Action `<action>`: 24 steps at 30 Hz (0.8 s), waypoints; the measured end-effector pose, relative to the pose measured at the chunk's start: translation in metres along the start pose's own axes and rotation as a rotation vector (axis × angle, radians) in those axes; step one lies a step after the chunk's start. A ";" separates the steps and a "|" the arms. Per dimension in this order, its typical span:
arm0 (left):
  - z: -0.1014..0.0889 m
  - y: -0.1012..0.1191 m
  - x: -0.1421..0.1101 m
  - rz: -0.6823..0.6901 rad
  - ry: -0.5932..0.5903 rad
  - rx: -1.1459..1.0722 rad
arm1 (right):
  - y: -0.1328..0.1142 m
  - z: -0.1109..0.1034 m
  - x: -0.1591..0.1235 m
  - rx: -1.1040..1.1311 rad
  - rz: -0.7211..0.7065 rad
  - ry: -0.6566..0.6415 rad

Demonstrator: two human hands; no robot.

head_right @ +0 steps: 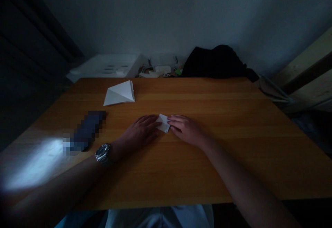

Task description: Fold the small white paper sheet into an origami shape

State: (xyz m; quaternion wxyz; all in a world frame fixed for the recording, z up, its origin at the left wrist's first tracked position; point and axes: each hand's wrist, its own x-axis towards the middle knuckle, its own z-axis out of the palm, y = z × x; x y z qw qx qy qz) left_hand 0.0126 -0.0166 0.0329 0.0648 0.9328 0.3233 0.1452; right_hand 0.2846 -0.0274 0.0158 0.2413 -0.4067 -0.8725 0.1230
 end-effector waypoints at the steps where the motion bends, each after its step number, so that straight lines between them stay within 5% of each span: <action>1: 0.000 0.000 0.000 0.000 0.002 0.000 | 0.001 0.000 0.000 -0.001 -0.002 -0.005; 24: 0.002 0.003 0.000 0.018 -0.041 0.007 | -0.004 -0.001 -0.001 -0.002 0.040 -0.034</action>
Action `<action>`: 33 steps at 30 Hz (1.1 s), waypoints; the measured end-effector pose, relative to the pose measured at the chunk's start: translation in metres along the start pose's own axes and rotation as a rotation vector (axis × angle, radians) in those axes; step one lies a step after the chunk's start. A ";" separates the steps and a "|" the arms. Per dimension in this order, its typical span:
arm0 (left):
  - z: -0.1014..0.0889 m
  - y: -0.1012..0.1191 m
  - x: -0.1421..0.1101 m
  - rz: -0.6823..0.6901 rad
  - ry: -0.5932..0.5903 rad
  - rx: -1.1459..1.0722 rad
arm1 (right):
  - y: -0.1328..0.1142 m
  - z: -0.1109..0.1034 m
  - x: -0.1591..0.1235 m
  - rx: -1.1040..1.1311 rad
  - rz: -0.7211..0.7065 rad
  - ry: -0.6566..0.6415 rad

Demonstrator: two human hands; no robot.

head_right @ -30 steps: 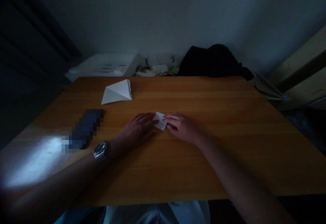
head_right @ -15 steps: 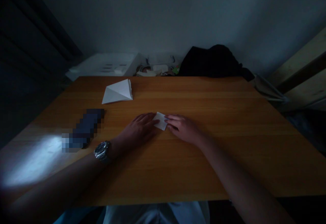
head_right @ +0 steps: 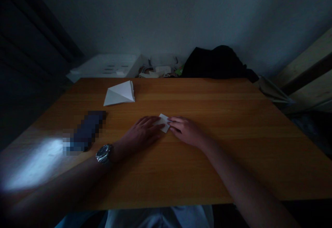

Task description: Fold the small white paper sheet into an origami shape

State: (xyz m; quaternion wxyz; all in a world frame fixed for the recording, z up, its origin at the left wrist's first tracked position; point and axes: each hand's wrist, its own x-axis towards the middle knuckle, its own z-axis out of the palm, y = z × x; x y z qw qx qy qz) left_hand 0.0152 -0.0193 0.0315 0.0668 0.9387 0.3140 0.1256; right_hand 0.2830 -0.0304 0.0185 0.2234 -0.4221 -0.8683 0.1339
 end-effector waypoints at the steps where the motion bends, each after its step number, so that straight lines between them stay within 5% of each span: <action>1: 0.000 -0.001 0.000 0.003 -0.004 -0.001 | 0.000 0.000 0.000 0.001 -0.002 0.002; 33: 0.001 -0.008 0.001 -0.001 0.082 -0.031 | 0.003 0.002 0.001 -0.011 -0.025 -0.008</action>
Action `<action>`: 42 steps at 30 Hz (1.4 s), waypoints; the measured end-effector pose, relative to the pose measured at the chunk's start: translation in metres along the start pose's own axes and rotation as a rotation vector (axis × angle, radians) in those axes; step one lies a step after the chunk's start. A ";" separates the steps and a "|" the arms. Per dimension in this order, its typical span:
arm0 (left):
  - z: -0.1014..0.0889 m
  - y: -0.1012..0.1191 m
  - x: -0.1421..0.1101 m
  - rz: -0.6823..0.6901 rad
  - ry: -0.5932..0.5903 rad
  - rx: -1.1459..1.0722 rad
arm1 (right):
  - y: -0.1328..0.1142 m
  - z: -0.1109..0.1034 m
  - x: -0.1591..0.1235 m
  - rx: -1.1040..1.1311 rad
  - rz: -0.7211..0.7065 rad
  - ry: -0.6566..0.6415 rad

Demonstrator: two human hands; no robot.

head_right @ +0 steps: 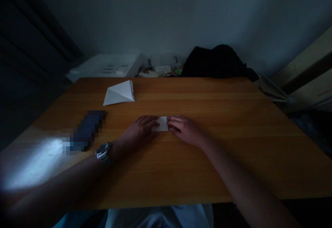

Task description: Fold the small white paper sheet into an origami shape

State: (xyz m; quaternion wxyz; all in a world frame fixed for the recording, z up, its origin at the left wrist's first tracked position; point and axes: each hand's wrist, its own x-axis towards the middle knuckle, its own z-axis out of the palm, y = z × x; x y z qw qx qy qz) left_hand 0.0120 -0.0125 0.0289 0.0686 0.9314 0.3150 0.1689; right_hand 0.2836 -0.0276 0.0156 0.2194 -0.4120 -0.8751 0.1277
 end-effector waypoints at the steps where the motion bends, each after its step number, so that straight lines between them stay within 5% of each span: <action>1: 0.000 -0.001 0.000 0.003 0.007 -0.002 | 0.000 0.000 0.000 0.006 0.001 0.000; 19: 0.000 0.002 0.001 0.019 0.030 0.015 | 0.003 0.001 0.004 0.136 -0.054 0.058; 42: 0.002 0.005 -0.002 0.185 -0.069 -0.066 | 0.010 0.011 0.004 0.190 0.134 0.177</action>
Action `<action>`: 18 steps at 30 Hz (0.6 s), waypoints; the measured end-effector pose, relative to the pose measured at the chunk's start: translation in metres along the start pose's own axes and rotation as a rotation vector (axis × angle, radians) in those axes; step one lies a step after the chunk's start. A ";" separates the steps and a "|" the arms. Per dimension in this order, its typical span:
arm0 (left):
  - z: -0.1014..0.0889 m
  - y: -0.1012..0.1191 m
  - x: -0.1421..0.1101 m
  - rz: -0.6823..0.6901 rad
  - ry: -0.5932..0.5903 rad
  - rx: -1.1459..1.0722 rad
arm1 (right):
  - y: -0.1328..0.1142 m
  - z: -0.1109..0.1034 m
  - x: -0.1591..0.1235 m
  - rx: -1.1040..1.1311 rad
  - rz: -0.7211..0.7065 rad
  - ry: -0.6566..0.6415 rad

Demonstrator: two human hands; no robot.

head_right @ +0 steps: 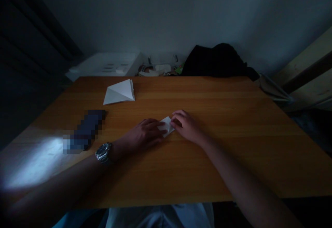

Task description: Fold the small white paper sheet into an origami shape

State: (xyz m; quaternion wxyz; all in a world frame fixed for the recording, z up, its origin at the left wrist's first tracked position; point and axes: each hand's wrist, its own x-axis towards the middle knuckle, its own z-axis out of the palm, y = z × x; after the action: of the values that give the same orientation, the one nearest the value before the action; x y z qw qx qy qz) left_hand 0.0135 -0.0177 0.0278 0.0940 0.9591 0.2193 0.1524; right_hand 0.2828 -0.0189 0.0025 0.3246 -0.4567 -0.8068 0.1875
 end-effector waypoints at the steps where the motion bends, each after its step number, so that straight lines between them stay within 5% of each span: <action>1: -0.001 0.001 0.000 0.004 -0.009 -0.003 | 0.000 0.001 0.001 0.002 0.009 0.011; 18: -0.001 0.005 0.004 0.051 -0.034 -0.141 | -0.003 0.007 0.004 0.012 0.105 0.063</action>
State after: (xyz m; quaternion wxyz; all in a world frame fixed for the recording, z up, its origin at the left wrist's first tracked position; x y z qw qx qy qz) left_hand 0.0187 -0.0202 0.0314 0.1610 0.9579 0.1817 0.1534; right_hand 0.2749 -0.0167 0.0009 0.3422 -0.5020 -0.7701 0.1945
